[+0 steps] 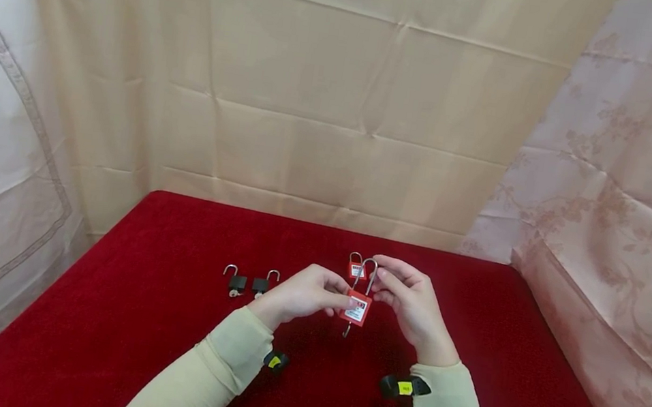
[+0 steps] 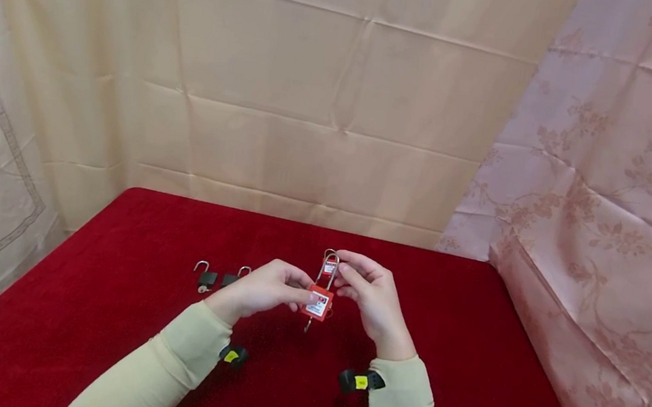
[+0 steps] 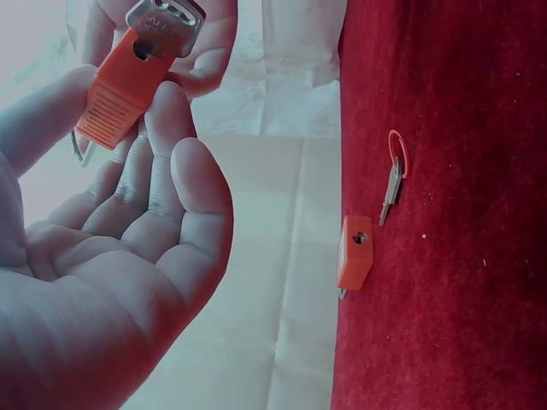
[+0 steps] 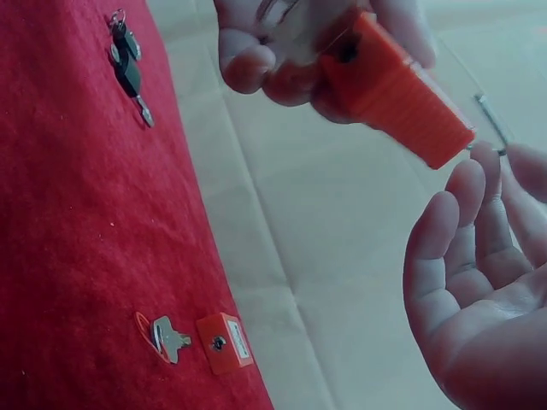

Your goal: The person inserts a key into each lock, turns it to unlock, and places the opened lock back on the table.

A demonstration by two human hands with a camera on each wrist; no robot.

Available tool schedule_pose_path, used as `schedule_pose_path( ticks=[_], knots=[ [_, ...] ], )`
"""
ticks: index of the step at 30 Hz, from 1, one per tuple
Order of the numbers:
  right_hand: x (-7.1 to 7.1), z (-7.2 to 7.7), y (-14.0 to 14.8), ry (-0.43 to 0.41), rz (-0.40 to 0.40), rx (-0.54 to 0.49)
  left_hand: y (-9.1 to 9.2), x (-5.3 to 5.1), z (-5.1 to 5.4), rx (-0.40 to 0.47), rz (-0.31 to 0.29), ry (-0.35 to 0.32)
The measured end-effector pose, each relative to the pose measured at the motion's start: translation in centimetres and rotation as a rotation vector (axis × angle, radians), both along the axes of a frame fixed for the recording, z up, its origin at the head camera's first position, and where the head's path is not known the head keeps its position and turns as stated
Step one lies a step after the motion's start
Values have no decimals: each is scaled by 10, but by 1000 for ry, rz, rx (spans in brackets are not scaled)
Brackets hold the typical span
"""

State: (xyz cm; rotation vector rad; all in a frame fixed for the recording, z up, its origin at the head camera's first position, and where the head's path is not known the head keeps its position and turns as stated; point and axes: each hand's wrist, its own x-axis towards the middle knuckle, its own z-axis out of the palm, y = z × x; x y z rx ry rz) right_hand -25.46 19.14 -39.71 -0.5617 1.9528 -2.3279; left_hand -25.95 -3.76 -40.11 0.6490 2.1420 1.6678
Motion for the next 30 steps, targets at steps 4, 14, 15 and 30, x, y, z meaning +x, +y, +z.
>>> schedule_pose_path(
  ticks=[4,14,15,30],
  knots=[
    [-2,-2,-1,12,23,-12,0,0,0,-2,-7,3],
    [-5,-4,-4,-11,82,-27,-1,3,2,-17,-19,-3],
    [-6,-4,-4,-11,91,-27,-1,3,2,-19,-22,-1],
    [-9,-13,-9,-6,49,3,0,7,-2,-25,-34,12]
  ],
)
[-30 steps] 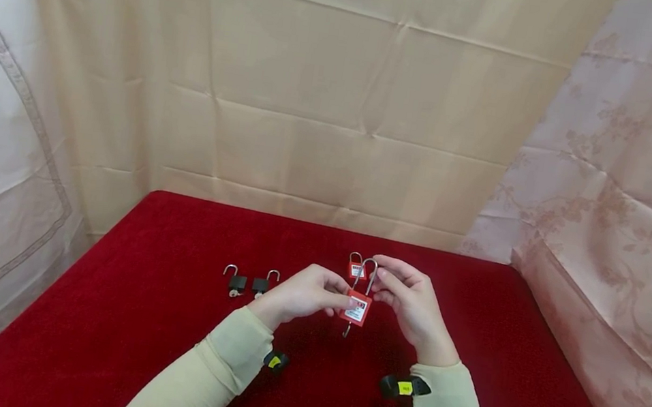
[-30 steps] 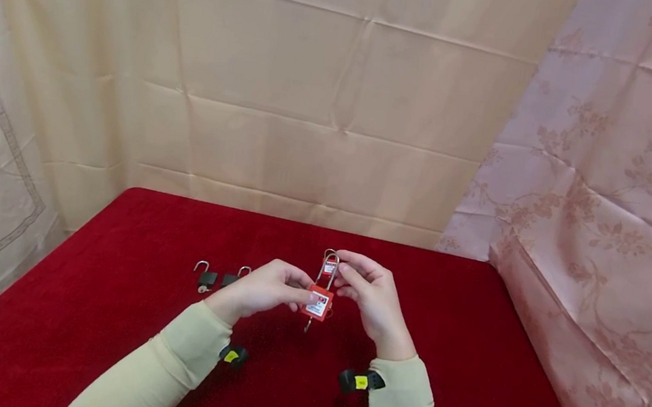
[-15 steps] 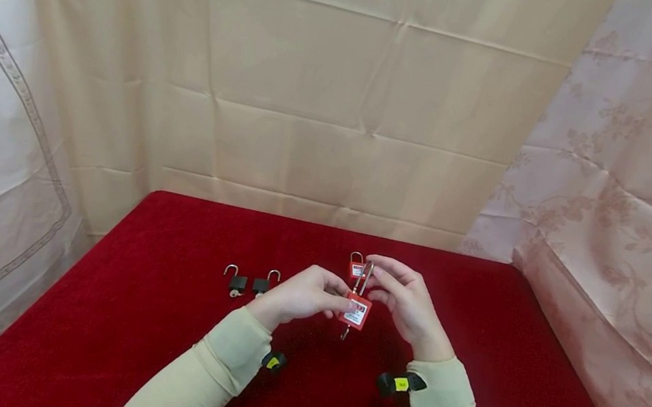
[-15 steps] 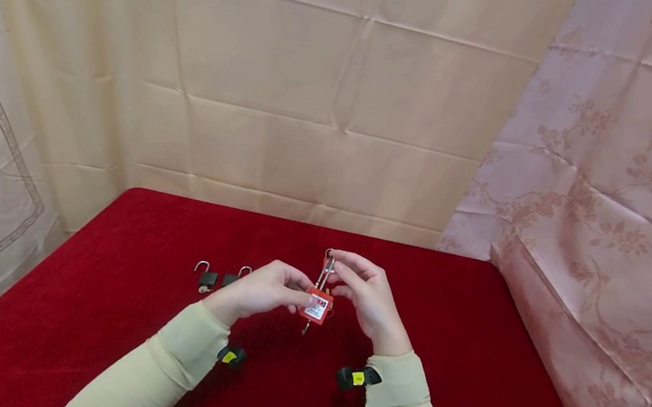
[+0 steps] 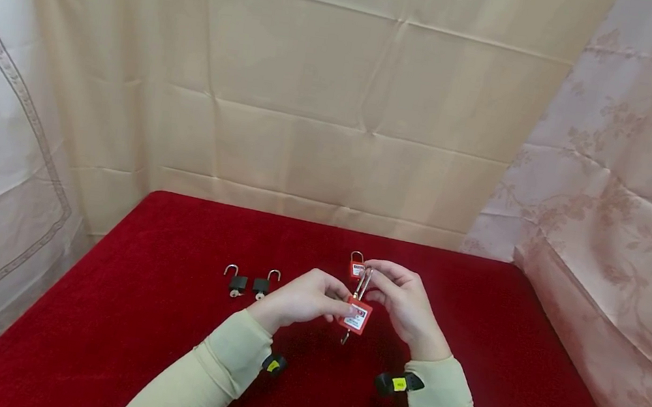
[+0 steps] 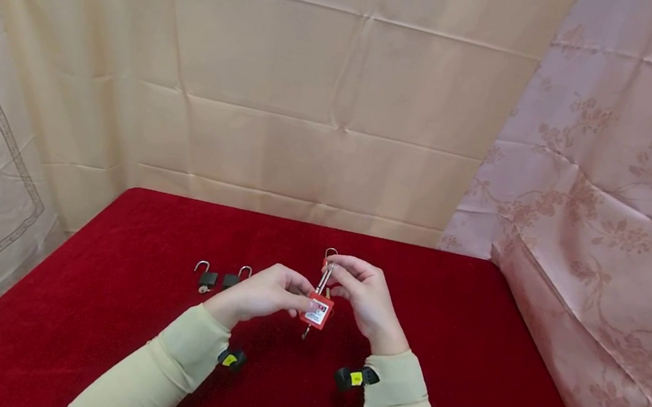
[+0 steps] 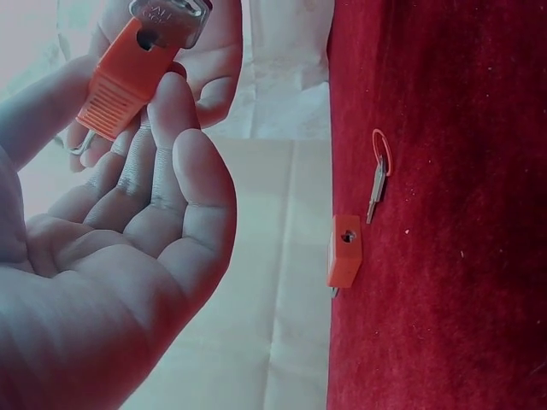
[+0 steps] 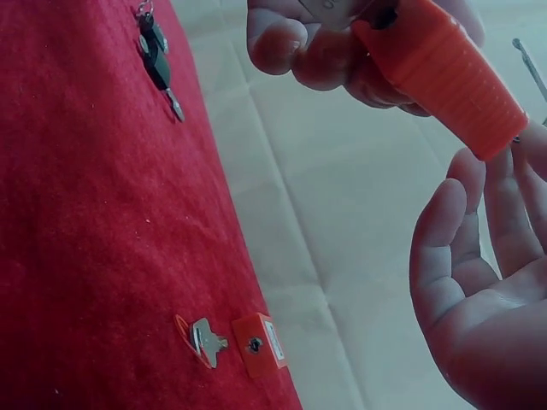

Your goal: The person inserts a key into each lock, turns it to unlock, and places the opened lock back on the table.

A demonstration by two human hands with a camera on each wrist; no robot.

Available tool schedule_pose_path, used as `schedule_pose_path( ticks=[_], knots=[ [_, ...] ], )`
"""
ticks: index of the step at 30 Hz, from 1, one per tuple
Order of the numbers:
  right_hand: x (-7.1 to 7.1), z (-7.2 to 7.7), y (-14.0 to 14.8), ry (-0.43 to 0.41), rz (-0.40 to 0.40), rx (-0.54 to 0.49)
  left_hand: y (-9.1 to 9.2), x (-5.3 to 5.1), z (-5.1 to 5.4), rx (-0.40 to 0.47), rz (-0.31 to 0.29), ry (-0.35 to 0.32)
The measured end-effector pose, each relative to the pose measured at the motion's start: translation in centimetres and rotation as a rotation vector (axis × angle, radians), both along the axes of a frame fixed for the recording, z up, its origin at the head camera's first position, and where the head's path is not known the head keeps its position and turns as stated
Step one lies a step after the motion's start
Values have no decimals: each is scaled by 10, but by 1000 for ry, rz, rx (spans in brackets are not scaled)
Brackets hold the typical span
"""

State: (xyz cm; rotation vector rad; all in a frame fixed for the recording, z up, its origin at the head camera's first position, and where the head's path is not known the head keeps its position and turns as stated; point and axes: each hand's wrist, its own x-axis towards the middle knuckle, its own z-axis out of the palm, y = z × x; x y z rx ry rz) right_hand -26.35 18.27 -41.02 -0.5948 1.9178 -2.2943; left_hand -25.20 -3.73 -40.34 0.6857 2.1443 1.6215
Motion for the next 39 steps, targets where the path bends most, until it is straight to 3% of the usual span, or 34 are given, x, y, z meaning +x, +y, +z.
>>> schedule_pose_path(
  ticks=[17,39],
  knots=[
    [-1,-4,-4,-83,-67,25,3,-1,-7,0,14,-9],
    [-1,-3,-4,-109,-94,45,0,0,-4,0,39,-31]
  ],
)
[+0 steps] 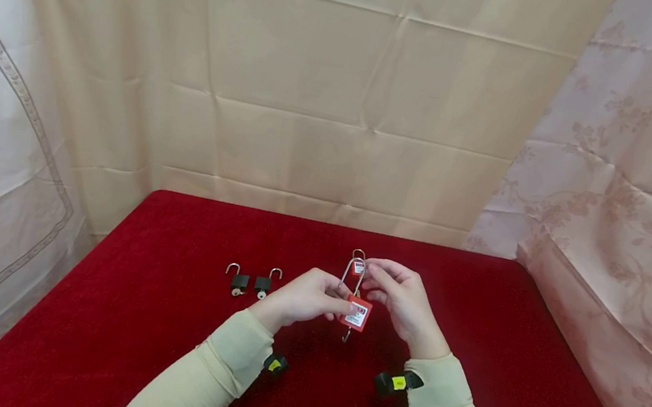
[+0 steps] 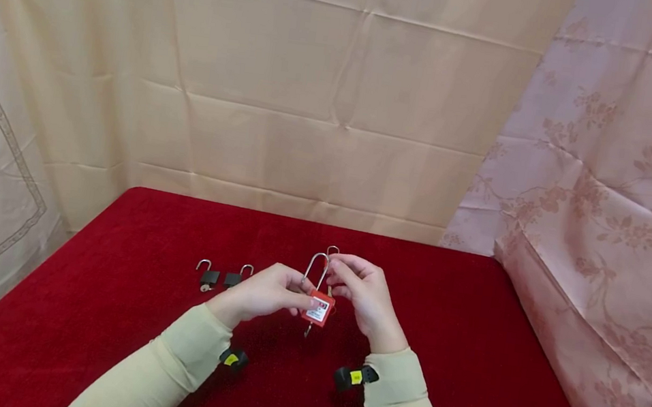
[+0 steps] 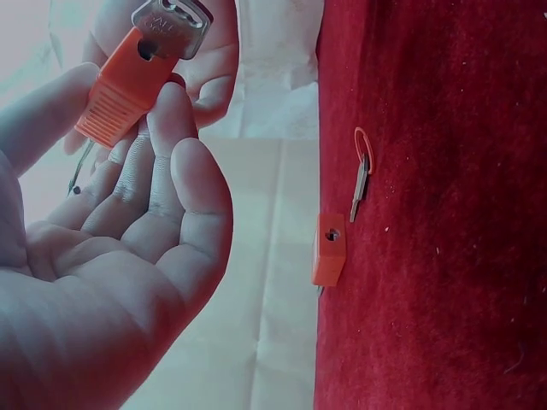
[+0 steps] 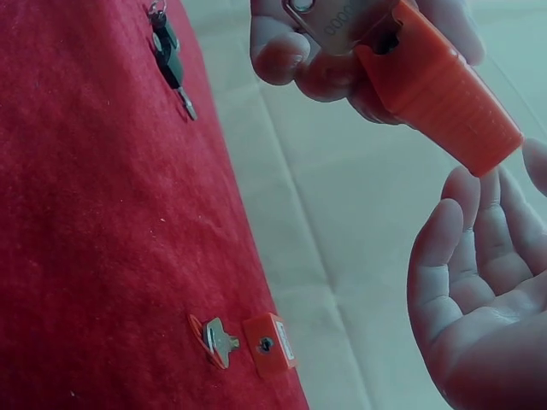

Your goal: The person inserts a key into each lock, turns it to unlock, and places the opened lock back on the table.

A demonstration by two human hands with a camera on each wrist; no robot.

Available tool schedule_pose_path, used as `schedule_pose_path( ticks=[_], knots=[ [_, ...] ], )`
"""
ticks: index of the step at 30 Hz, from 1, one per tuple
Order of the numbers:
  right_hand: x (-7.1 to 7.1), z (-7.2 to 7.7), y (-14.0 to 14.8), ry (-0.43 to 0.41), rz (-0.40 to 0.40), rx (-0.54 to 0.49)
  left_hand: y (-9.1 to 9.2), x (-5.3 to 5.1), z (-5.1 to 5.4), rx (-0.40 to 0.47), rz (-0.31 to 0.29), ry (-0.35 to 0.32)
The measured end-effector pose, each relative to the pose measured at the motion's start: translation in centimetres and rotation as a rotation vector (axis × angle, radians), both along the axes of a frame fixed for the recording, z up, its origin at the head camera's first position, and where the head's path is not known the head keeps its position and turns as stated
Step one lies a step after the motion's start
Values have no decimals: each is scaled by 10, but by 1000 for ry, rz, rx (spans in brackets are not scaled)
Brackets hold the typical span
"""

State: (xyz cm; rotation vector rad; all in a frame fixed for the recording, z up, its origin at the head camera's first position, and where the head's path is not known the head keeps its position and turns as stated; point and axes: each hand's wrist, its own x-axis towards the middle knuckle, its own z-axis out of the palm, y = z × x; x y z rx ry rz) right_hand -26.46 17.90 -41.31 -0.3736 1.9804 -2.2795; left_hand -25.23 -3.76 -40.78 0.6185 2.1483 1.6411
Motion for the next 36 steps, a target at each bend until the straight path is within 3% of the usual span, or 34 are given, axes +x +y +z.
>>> schedule_pose_path(
  ticks=[17,27,36],
  knots=[
    [3,3,1,-8,29,-93,-15,-9,1,4,65,-8],
    [5,5,3,-20,21,-87,-26,-12,4,-17,123,-4],
    [3,5,4,-12,17,-73,-31,-15,5,1,138,-4]
  ],
)
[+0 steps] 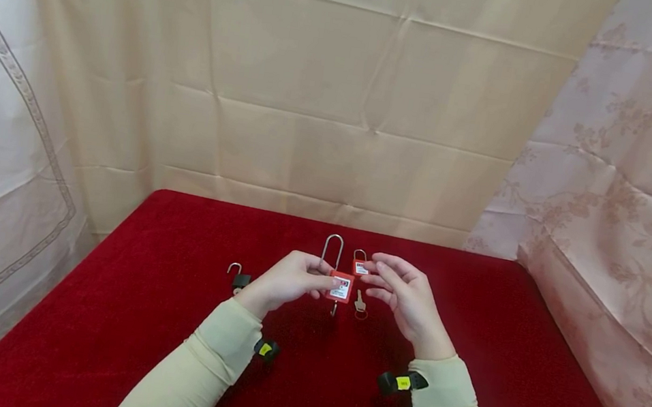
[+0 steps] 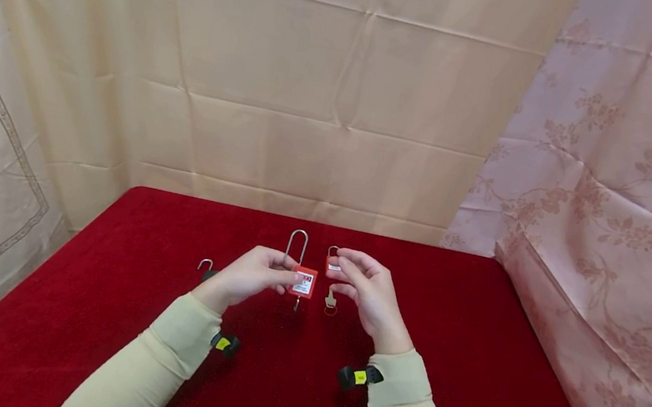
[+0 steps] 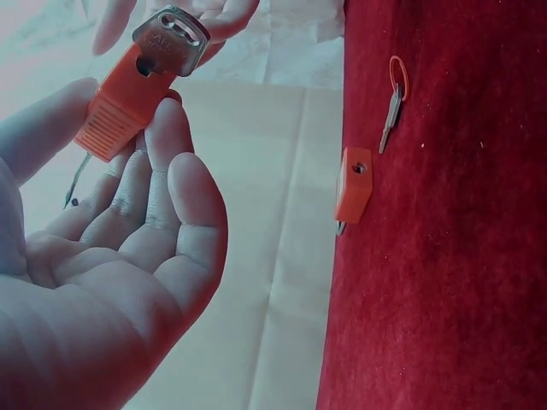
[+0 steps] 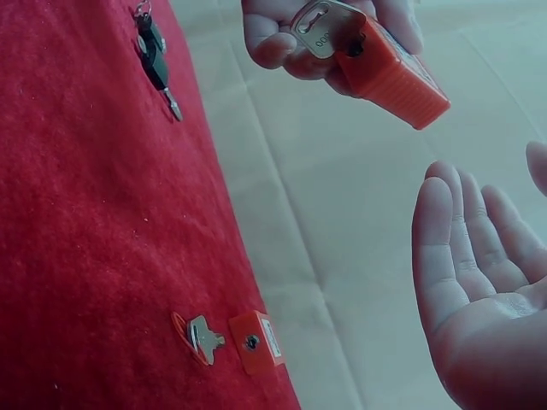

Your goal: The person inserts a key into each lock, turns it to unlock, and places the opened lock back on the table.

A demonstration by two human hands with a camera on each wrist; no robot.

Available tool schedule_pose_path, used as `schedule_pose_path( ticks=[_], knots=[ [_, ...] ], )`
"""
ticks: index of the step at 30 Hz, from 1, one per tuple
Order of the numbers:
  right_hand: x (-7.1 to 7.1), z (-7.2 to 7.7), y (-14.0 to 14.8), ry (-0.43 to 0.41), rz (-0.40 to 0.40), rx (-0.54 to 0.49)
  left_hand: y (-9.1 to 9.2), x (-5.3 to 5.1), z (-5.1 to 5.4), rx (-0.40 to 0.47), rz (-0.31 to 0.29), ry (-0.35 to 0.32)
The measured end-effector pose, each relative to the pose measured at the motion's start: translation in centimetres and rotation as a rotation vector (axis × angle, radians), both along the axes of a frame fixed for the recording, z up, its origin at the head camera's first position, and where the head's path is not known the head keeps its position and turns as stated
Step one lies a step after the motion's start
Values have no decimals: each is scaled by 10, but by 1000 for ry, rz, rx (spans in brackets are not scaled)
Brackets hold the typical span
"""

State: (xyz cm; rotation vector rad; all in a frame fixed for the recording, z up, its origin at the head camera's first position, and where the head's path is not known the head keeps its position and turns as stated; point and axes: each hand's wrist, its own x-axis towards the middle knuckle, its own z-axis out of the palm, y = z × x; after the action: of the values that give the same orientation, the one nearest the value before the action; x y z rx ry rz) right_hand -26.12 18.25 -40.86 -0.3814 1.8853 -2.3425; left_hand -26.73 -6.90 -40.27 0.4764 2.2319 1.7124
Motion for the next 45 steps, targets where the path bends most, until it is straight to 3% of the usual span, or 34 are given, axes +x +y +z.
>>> schedule_pose_path(
  ticks=[6,20,35,45],
  knots=[
    [-1,-1,-1,-21,-15,16,-2,-2,-4,7,37,-10],
    [-16,-12,-16,-64,15,199,-10,-17,-15,-87,179,-68],
    [-28,-28,-35,-145,10,369,-5,-33,-27,-181,247,-109],
    [-29,-32,-41,-181,38,431,-4,-35,-24,-317,281,-146]
  ],
)
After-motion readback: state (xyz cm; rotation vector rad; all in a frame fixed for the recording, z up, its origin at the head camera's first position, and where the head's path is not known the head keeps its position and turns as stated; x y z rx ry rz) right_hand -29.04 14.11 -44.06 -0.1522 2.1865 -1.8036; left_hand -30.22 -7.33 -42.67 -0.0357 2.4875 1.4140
